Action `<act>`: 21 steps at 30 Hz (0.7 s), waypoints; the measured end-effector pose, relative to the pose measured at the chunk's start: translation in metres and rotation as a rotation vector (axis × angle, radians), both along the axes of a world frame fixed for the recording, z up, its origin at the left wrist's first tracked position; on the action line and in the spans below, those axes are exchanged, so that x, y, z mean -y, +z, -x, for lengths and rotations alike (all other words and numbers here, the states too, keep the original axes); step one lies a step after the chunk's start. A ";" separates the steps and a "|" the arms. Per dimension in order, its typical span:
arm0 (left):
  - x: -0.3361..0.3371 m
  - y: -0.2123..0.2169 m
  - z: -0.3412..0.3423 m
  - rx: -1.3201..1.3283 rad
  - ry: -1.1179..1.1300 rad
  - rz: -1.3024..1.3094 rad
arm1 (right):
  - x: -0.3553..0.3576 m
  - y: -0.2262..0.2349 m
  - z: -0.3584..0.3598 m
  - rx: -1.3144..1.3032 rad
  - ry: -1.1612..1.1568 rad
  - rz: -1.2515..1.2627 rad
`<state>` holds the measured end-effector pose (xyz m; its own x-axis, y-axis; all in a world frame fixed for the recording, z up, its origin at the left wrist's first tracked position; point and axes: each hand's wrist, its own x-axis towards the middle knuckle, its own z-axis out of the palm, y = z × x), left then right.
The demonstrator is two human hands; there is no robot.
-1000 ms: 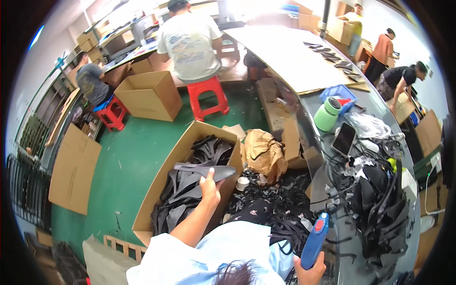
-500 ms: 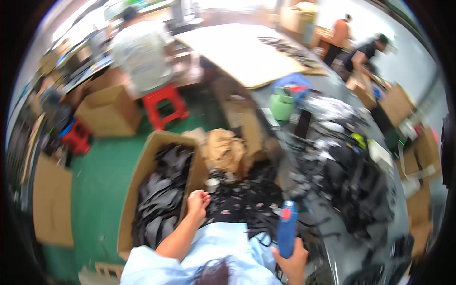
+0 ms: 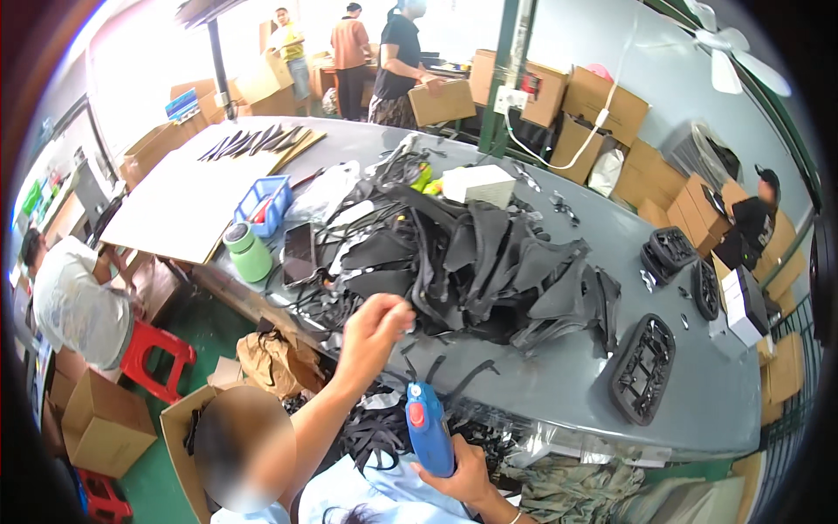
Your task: The person uses a blue hot glue gun to apply adhesive to the edges of black plastic components. They pick up individual parts from a cardboard box, apply glue, and place them onto a pile on the table. The task is performed repeatedly in a workshop setting.
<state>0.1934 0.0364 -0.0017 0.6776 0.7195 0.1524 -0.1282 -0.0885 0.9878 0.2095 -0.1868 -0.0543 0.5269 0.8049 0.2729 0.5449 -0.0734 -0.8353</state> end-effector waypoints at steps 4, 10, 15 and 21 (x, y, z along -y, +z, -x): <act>0.021 0.015 -0.080 -0.139 -0.164 -0.328 | 0.007 -0.021 -0.008 -0.030 -0.058 -0.148; 0.038 -0.005 -0.189 -0.212 0.137 -0.742 | 0.020 -0.018 -0.004 -0.220 -0.206 -0.190; 0.043 0.005 -0.221 -0.584 -0.022 -0.571 | 0.025 -0.001 0.000 -0.439 -0.291 -0.211; 0.032 0.024 -0.185 -0.191 -0.227 0.062 | 0.025 -0.033 0.002 -0.497 -0.352 -0.184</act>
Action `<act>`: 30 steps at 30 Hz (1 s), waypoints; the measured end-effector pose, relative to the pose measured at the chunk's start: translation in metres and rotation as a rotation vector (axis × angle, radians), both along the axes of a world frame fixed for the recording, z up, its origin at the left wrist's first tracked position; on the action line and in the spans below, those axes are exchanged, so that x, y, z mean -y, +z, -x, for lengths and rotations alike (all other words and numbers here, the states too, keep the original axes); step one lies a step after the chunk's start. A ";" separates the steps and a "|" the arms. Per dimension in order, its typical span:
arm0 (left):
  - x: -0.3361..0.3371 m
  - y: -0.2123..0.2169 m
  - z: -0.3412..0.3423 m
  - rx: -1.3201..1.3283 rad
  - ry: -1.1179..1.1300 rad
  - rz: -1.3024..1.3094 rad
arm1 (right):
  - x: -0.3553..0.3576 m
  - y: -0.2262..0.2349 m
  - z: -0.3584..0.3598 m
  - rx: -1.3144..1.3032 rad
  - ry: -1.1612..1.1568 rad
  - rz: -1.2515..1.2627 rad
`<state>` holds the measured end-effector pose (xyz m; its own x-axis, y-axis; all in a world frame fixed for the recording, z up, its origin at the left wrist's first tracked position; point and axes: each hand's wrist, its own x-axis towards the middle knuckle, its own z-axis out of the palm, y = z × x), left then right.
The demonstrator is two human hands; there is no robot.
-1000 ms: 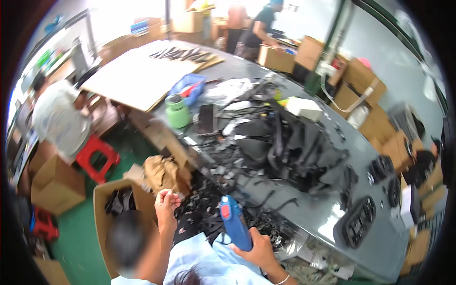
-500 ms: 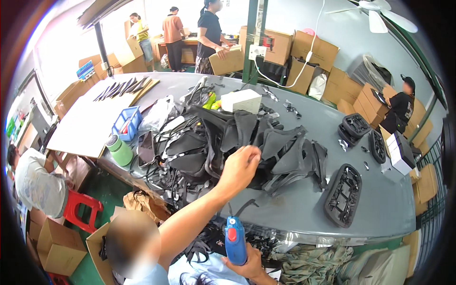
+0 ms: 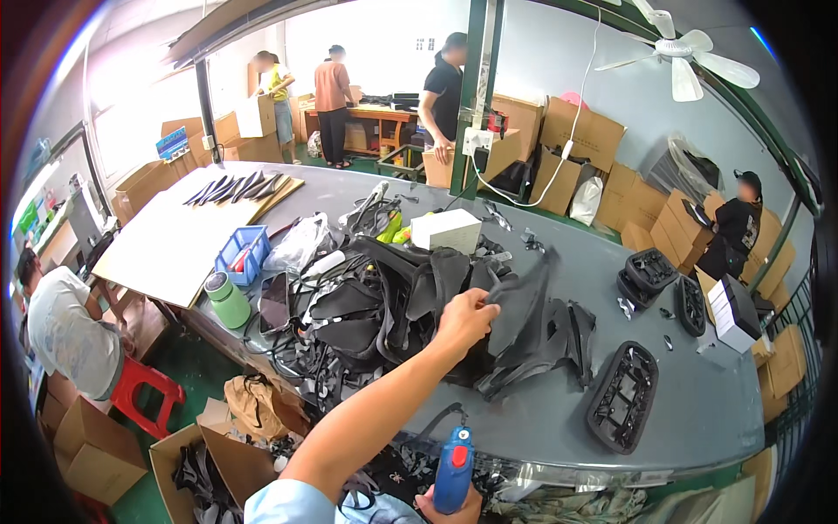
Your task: The person uses a blue hot glue gun to apply adhesive to the edges of black plastic components. They pick up individual parts from a cardboard box, apply glue, and place them onto a pile on the table. The task is performed repeatedly in a workshop setting.
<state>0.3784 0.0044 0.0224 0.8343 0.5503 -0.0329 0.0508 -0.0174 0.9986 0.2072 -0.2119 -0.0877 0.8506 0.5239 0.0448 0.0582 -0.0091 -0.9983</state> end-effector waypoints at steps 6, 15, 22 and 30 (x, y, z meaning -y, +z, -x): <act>0.011 0.012 0.126 0.422 0.102 0.430 | -0.007 0.011 -0.017 0.265 -0.022 -0.057; 0.054 -0.070 0.258 0.376 0.201 0.926 | -0.080 0.061 -0.006 0.369 0.017 0.188; 0.061 -0.072 0.297 0.298 0.251 0.956 | -0.096 0.065 0.009 0.368 0.175 0.079; 0.050 -0.042 0.343 0.015 -0.073 0.037 | -0.084 0.072 -0.011 0.237 0.210 0.086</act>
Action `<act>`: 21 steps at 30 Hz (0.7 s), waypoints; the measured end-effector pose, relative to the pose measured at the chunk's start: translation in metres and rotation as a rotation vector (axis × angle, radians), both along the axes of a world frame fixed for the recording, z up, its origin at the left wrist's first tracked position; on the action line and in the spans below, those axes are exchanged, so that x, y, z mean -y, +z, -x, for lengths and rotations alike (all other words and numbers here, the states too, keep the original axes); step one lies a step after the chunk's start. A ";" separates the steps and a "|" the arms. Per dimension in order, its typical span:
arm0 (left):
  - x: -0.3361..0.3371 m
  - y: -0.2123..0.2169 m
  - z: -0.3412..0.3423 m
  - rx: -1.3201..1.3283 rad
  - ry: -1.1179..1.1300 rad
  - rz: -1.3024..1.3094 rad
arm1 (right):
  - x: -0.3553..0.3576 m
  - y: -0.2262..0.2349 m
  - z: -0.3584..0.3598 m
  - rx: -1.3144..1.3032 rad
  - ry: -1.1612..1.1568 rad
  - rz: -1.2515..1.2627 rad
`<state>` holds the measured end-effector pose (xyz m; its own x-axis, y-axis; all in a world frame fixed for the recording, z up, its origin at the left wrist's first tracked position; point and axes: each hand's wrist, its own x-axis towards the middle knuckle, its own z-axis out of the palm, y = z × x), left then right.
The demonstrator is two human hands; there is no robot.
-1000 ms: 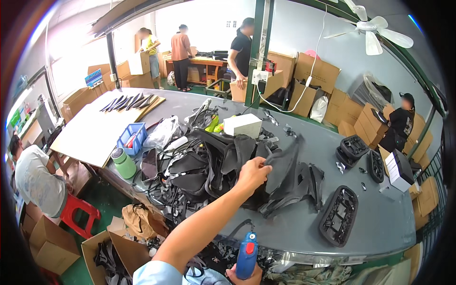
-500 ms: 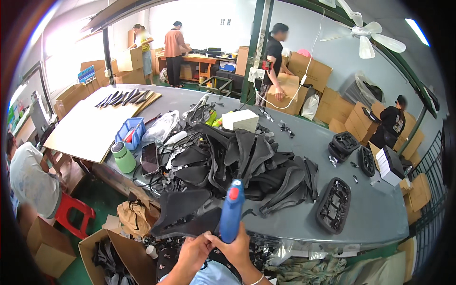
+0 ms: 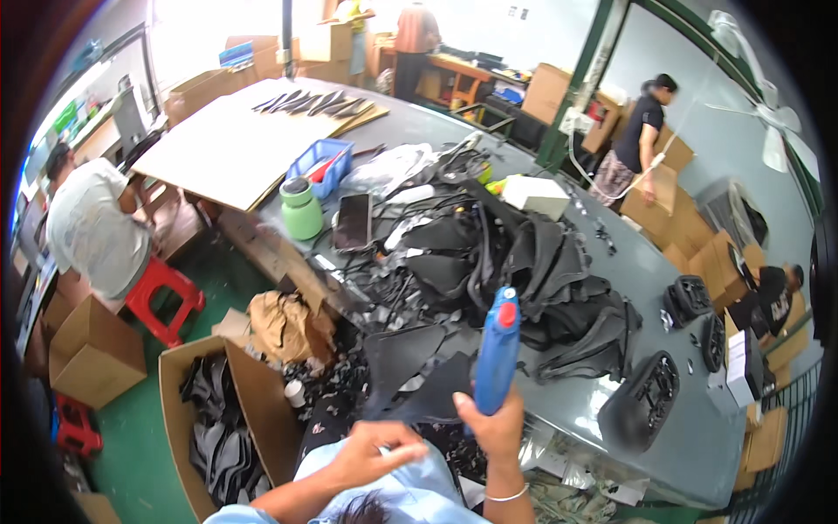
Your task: The person uses a blue hot glue gun to apply adhesive to the edges of black plastic components. They pick up individual parts from a cardboard box, apply glue, and place them onto a pile on the table. The task is performed repeatedly in a workshop setting.
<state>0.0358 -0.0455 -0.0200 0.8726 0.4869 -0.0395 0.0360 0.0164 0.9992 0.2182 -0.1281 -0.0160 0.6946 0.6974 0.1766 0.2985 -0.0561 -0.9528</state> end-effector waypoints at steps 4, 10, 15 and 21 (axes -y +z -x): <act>-0.040 0.022 0.003 0.125 0.555 -0.581 | 0.006 0.011 -0.007 -0.181 0.166 0.041; -0.050 0.018 0.007 -0.010 0.217 0.377 | 0.009 0.006 -0.013 -0.277 0.206 0.010; -0.054 0.018 0.016 0.275 0.500 0.619 | 0.012 0.011 -0.009 -0.081 0.180 0.100; -0.036 0.024 0.000 0.563 0.804 0.353 | 0.014 0.001 0.056 0.489 0.313 0.313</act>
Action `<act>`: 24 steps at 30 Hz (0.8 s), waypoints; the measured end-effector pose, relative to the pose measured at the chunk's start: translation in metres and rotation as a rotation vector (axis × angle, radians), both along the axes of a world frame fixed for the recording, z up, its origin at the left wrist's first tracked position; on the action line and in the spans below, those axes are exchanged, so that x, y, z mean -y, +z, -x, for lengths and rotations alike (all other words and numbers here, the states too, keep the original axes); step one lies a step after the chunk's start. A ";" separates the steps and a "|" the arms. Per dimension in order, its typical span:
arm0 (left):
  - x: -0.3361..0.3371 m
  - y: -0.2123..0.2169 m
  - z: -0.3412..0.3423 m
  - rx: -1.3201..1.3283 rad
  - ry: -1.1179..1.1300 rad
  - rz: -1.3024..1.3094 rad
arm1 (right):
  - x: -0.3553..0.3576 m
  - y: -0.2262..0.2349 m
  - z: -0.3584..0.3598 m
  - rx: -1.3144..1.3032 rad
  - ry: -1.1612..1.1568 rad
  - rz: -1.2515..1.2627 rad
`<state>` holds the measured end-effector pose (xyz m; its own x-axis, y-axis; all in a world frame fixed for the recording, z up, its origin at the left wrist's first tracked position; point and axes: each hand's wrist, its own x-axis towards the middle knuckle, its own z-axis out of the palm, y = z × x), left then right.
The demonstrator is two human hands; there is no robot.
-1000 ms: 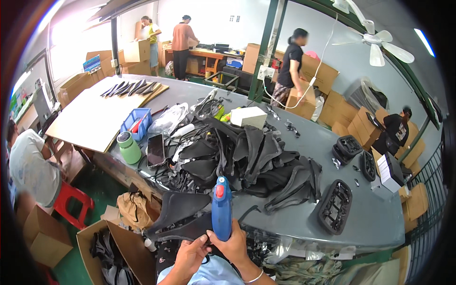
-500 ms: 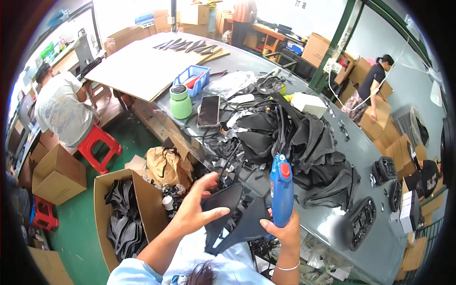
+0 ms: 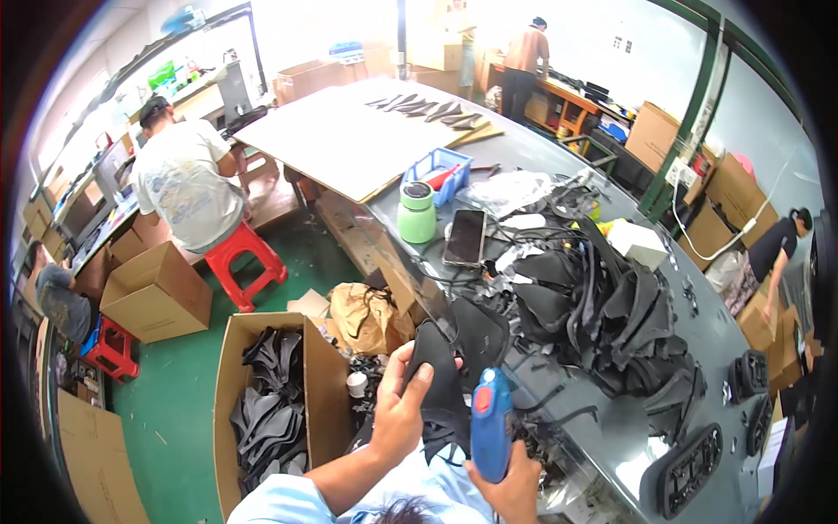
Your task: The person uses a blue hot glue gun to apply adhesive to the edges of black plastic components. They pick up individual parts from a cardboard box, apply glue, and place them onto a pile on the table. The task is performed repeatedly in a workshop setting.
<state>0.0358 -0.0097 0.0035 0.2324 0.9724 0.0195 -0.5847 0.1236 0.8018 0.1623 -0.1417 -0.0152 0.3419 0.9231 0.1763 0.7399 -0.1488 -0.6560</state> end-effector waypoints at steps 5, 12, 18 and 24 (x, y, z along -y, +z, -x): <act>0.010 -0.001 -0.001 -0.099 0.142 -0.191 | 0.003 -0.007 0.014 -0.024 0.093 -0.019; 0.022 -0.010 -0.003 -0.239 0.220 -0.273 | 0.000 0.002 0.018 -0.056 0.130 -0.074; 0.021 -0.027 0.000 -0.361 0.163 -0.415 | -0.001 0.009 0.017 -0.074 0.131 -0.108; 0.017 -0.025 0.013 -0.497 0.086 -0.568 | -0.004 0.014 0.006 -0.057 0.182 -0.112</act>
<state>0.0232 -0.0272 -0.0212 0.2683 0.8593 0.4356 -0.1274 -0.4165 0.9002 0.1565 -0.1374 -0.0012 0.1834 0.9464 0.2659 0.7089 0.0600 -0.7027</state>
